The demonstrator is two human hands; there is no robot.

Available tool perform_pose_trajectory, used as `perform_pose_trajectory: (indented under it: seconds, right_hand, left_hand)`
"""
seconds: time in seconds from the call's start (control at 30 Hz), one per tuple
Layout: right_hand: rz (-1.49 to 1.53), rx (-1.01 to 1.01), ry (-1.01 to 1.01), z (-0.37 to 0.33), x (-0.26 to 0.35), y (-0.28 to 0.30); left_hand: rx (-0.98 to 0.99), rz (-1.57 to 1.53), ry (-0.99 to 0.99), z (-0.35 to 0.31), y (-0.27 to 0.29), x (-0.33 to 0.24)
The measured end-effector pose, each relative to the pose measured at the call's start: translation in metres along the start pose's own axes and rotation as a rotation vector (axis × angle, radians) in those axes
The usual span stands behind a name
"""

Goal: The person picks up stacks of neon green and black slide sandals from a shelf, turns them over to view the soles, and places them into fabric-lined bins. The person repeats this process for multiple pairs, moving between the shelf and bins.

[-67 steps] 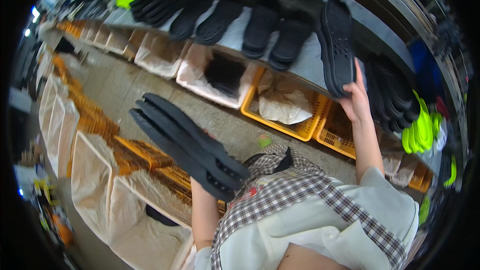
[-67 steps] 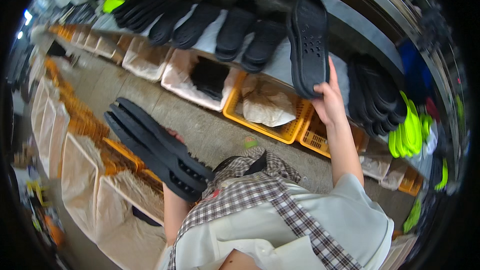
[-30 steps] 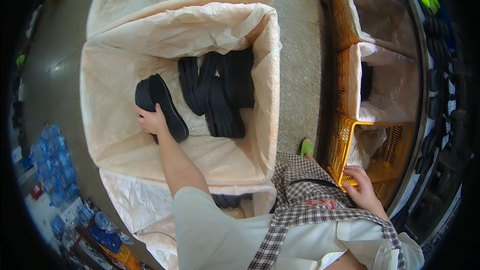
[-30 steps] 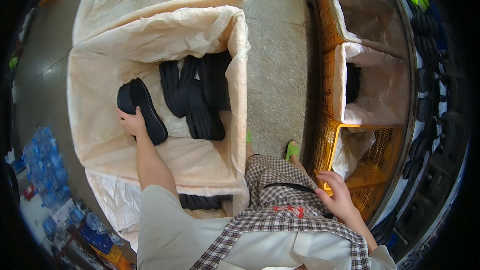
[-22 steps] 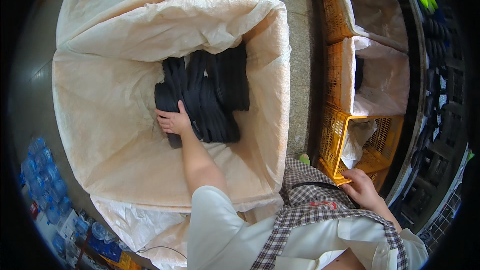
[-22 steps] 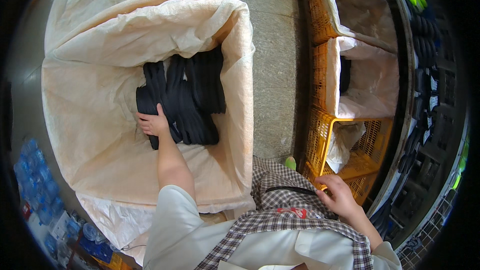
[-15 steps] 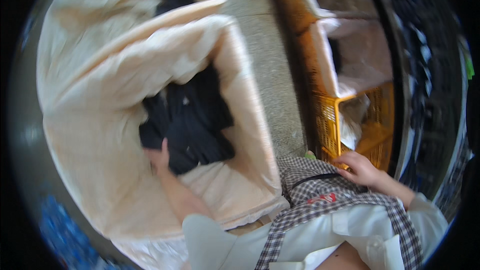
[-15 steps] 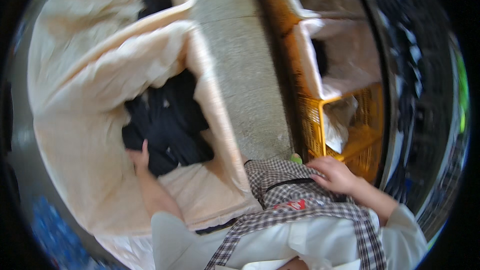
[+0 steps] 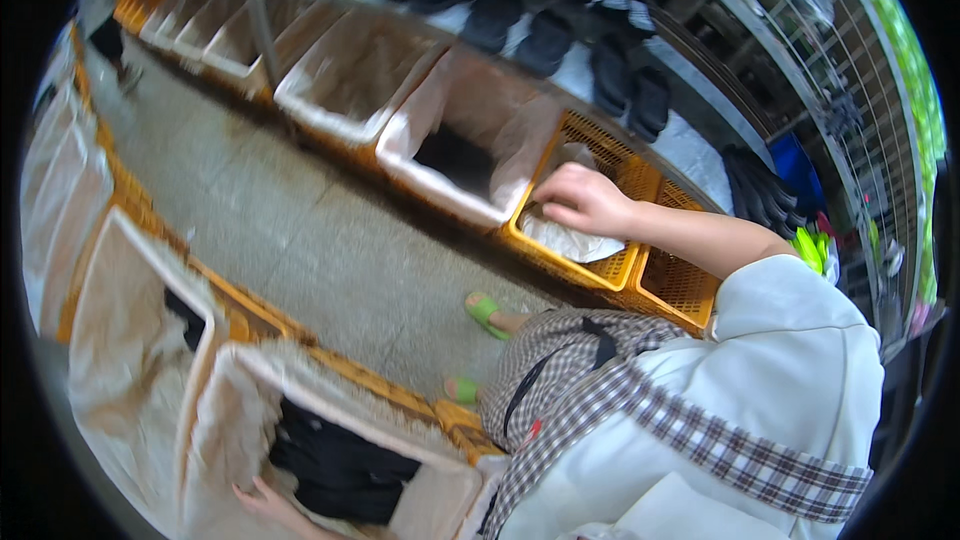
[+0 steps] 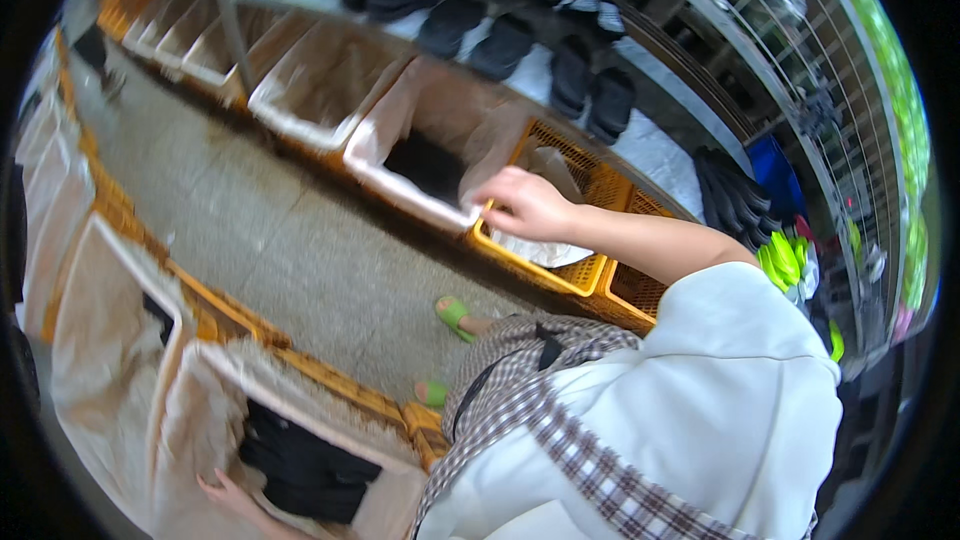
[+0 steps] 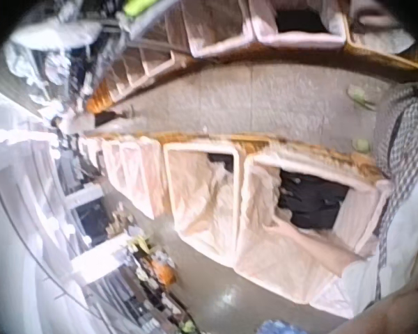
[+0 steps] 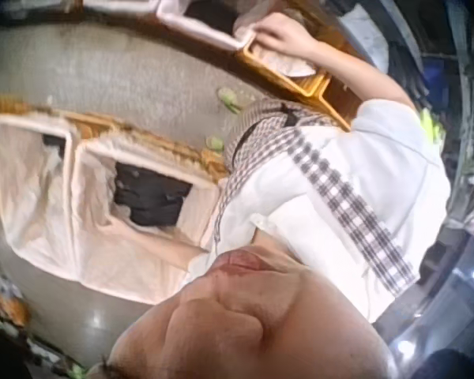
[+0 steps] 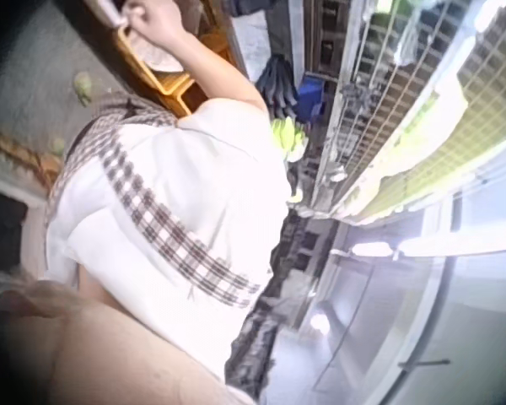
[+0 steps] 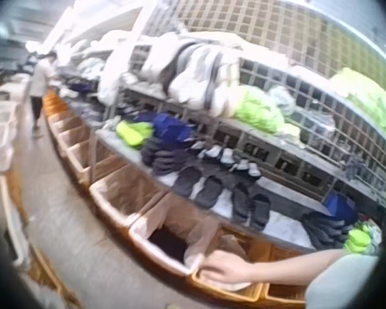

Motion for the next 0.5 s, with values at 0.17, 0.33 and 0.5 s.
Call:
perform_pose_trajectory:
  seconds: [0.17,0.33,0.5]
  right_hand:
    - [0.018,-0.628,-0.458,-0.021,-0.178,0.062]
    - [0.364,-1.141,-0.826,-0.053,-0.399,0.084]
    - [0.011,-1.273,-1.231,-0.08,-0.596,0.08]
  left_hand:
    - [0.072,-0.127,-0.222,0.005,0.024,-0.237]
    - [0.051,-0.21,-0.442,-0.03,0.0,-0.413]
    - [0.369,-0.342,-0.158,-0.066,-0.09,-0.507]
Point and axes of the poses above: each hand's wrist, its own z-axis towards the middle knuckle, its own y-axis out of the back of the hand, x = y × z, the point moved 6 cm from there along z, towards the middle knuckle, and after that the axes turned 9 degrees about -z, right-handed, at the moved point
